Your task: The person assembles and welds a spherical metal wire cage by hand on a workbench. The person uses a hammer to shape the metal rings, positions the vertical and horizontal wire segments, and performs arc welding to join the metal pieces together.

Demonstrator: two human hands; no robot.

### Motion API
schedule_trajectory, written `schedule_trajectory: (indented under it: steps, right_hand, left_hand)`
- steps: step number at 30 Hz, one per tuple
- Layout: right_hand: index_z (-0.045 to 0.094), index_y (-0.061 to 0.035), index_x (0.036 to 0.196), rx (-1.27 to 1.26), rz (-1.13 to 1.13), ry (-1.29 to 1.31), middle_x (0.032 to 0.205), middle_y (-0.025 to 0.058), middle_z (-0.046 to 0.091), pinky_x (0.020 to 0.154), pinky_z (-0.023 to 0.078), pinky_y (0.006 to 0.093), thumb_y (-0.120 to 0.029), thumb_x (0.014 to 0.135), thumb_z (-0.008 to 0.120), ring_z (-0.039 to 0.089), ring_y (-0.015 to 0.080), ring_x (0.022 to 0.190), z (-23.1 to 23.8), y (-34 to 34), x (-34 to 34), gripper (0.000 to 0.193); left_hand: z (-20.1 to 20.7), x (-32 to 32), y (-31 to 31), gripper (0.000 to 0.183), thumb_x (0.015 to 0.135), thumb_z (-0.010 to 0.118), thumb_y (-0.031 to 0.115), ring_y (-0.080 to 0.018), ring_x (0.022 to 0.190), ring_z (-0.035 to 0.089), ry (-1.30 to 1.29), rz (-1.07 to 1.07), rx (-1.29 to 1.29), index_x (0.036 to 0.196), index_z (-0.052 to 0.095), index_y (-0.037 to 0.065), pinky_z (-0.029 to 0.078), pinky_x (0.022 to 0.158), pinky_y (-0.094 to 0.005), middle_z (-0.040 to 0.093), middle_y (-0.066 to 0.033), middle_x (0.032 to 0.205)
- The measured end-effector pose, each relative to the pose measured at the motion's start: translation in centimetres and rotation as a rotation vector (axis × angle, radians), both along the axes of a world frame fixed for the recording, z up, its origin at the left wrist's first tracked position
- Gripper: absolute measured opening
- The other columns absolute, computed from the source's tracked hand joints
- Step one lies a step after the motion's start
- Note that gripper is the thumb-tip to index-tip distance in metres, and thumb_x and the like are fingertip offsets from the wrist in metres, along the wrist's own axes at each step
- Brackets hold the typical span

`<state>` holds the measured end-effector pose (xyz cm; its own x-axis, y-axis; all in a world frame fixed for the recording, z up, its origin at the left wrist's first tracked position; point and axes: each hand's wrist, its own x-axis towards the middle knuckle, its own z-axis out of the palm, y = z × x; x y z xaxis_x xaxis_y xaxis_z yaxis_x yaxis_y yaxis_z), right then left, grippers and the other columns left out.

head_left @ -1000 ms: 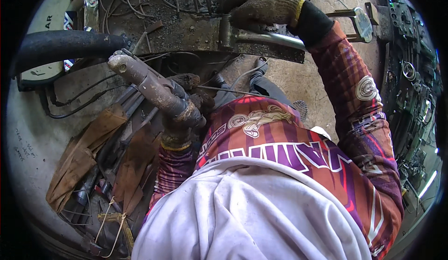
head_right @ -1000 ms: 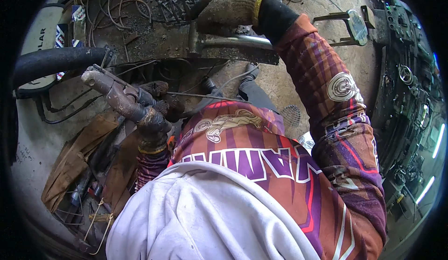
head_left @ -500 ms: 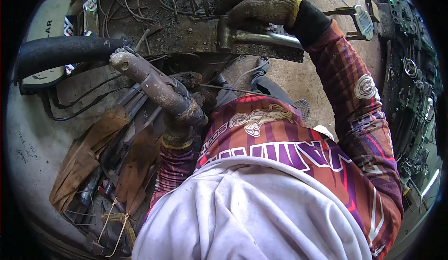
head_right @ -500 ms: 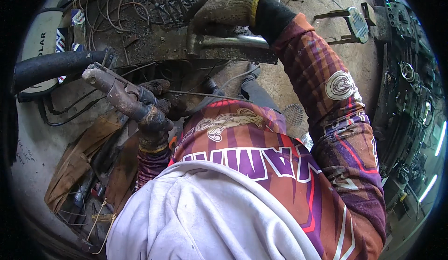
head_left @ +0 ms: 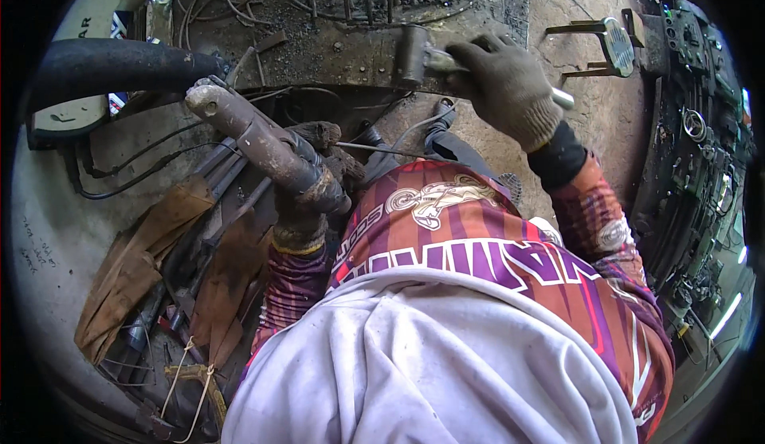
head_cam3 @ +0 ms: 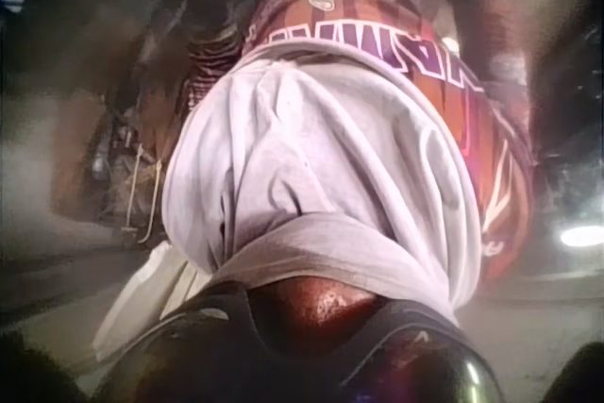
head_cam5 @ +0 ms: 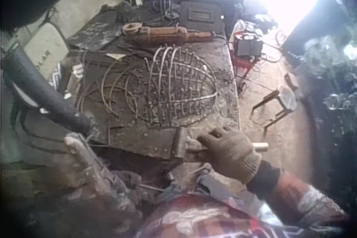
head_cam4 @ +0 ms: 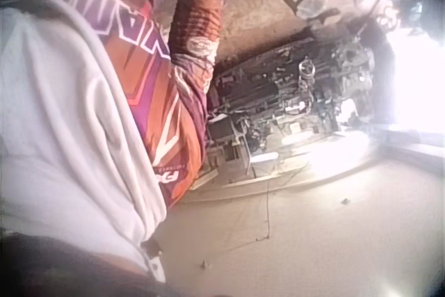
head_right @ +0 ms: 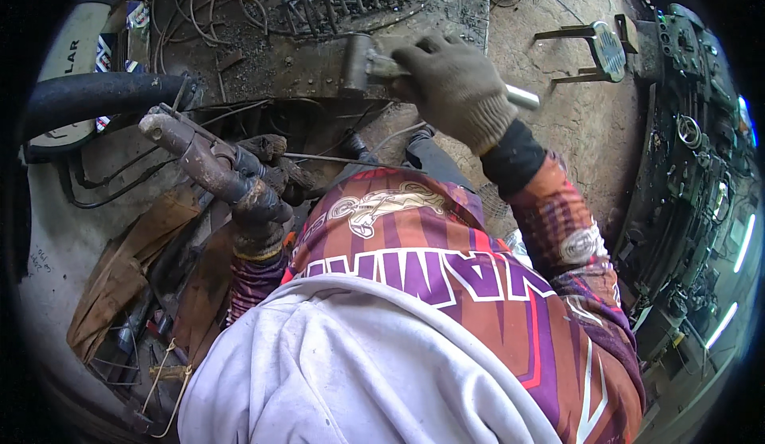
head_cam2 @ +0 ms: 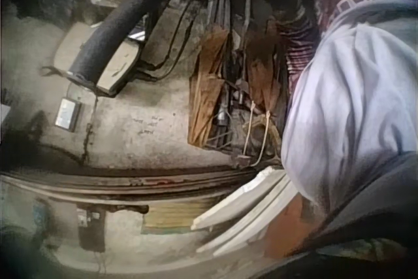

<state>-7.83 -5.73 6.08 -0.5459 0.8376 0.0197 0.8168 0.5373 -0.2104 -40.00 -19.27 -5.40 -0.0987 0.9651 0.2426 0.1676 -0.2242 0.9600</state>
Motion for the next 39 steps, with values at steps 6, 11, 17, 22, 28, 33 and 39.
schedule_trajectory:
  steps: [6,11,17,22,28,33,39]
  right_hand:
    - [0.067,-0.0035,0.108,-0.049,-0.596,0.191,0.093,0.0218,0.067,0.077,0.054,0.0446,-0.031,0.095,0.068,0.067,0.0381,0.086,0.8,0.1,3.3,0.030]
    - [0.068,0.0001,0.104,0.003,-0.736,0.050,0.099,0.0261,0.070,0.082,0.054,0.0495,-0.046,0.091,0.065,0.068,0.0424,0.097,-1.5,7.0,4.5,0.048]
    - [0.069,-0.0104,0.116,0.459,-0.528,0.184,0.105,0.0143,0.069,0.080,0.057,0.0464,-0.040,0.082,0.079,0.069,0.0352,0.091,0.0,2.6,0.7,0.046]
    - [0.072,-0.0135,0.112,0.352,-0.268,0.248,0.100,0.0120,0.070,0.077,0.056,0.0455,-0.044,0.082,0.078,0.070,0.0325,0.089,-1.2,2.4,-3.6,0.043]
    - [0.078,-0.0160,0.096,0.228,-0.172,0.090,0.083,0.0121,0.072,0.072,0.057,0.0426,-0.051,0.085,0.073,0.071,0.0327,0.082,-2.5,5.5,-5.5,0.037]
    - [0.077,-0.0172,0.090,0.234,-0.100,0.080,0.077,0.0098,0.073,0.066,0.057,0.0445,-0.048,0.086,0.072,0.071,0.0325,0.073,-2.8,5.8,-5.4,0.032]
    - [0.077,-0.0170,0.090,0.250,-0.083,0.132,0.079,0.0105,0.072,0.067,0.057,0.0445,-0.048,0.086,0.072,0.072,0.0328,0.076,-2.7,5.5,-5.3,0.032]
  left_hand:
    - [0.8,-0.2,0.0,0.027,0.102,0.058,0.030,-0.0194,0.077,0.056,0.482,-0.015,0.254,0.115,0.053,0.006,0.051,0.072,-0.0352,0.055,-0.0041,0.096]
    - [1.1,0.4,1.4,0.027,0.105,0.054,0.032,-0.0196,0.078,0.058,-0.739,-0.348,-0.261,0.113,0.053,0.007,0.052,0.072,-0.0377,0.056,-0.0047,0.095]
    - [-1.0,-0.2,-0.5,0.073,0.062,0.087,0.003,-0.0204,0.091,0.062,-1.153,-0.315,-0.424,0.124,0.050,-0.008,0.055,0.088,-0.0373,0.060,-0.0120,0.110]
    - [3.5,1.1,1.4,0.030,0.105,0.051,0.036,-0.0207,0.067,0.056,0.048,-0.183,-0.014,0.112,0.053,0.006,0.051,0.063,-0.0377,0.056,-0.0052,0.082]
    - [-0.5,-0.3,0.1,0.032,0.104,0.054,0.032,-0.0187,0.065,0.055,-0.719,-0.137,-0.356,0.119,0.055,0.004,0.050,0.060,-0.0341,0.056,-0.0045,0.081]
    - [-0.1,-0.1,-0.2,0.030,0.102,0.056,0.030,-0.0191,0.064,0.055,-0.482,-0.056,-0.271,0.118,0.055,0.004,0.050,0.059,-0.0350,0.056,-0.0047,0.080]
    - [0.3,0.1,-0.4,0.029,0.100,0.058,0.027,-0.0195,0.064,0.055,-0.255,-0.030,-0.175,0.118,0.055,0.004,0.050,0.059,-0.0362,0.056,-0.0050,0.080]
